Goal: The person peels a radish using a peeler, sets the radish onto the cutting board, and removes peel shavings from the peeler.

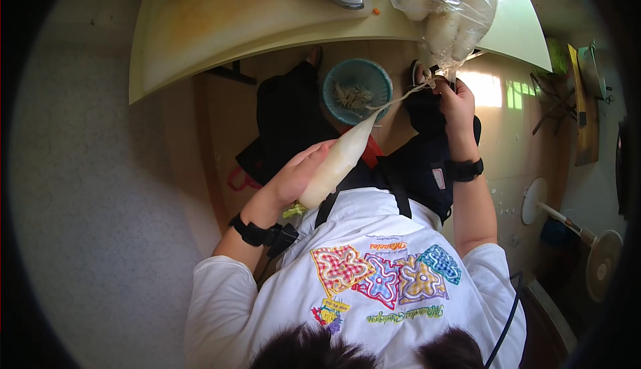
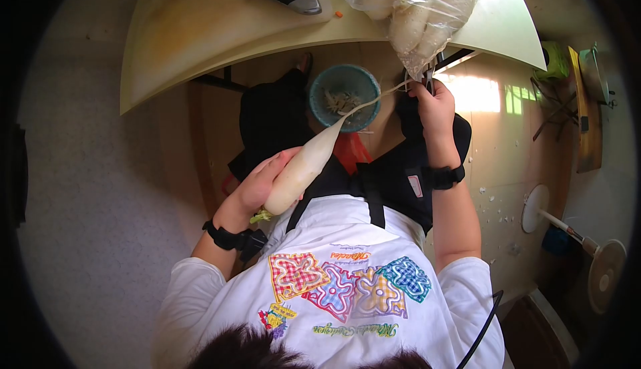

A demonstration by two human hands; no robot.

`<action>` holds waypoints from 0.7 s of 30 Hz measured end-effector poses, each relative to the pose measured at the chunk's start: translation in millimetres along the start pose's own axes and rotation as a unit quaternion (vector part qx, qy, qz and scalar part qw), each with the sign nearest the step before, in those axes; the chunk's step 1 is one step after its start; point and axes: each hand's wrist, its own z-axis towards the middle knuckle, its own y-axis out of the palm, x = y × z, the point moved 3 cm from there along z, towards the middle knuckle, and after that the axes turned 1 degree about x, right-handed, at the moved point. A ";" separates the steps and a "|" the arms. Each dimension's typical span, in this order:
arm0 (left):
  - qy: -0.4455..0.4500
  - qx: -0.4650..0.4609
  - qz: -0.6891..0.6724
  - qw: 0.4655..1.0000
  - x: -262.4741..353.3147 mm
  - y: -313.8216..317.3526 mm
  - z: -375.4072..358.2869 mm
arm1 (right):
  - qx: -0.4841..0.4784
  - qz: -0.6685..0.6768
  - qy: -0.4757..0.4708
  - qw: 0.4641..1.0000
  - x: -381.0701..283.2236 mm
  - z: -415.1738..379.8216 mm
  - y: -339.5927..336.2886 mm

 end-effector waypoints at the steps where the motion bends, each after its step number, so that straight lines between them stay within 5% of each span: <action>1: 0.001 0.012 -0.006 1.000 -0.6 -1.3 -2.3 | 0.000 0.000 0.000 1.000 1.9 2.4 -4.3; 11: 0.006 0.061 -0.023 0.998 -1.2 -14.2 -12.0 | 0.057 0.060 0.013 0.996 -7.3 9.4 -12.8; 21: 0.018 0.042 -0.025 0.999 4.9 -7.7 -9.0 | -0.128 -0.026 0.048 0.990 -1.6 -5.7 26.4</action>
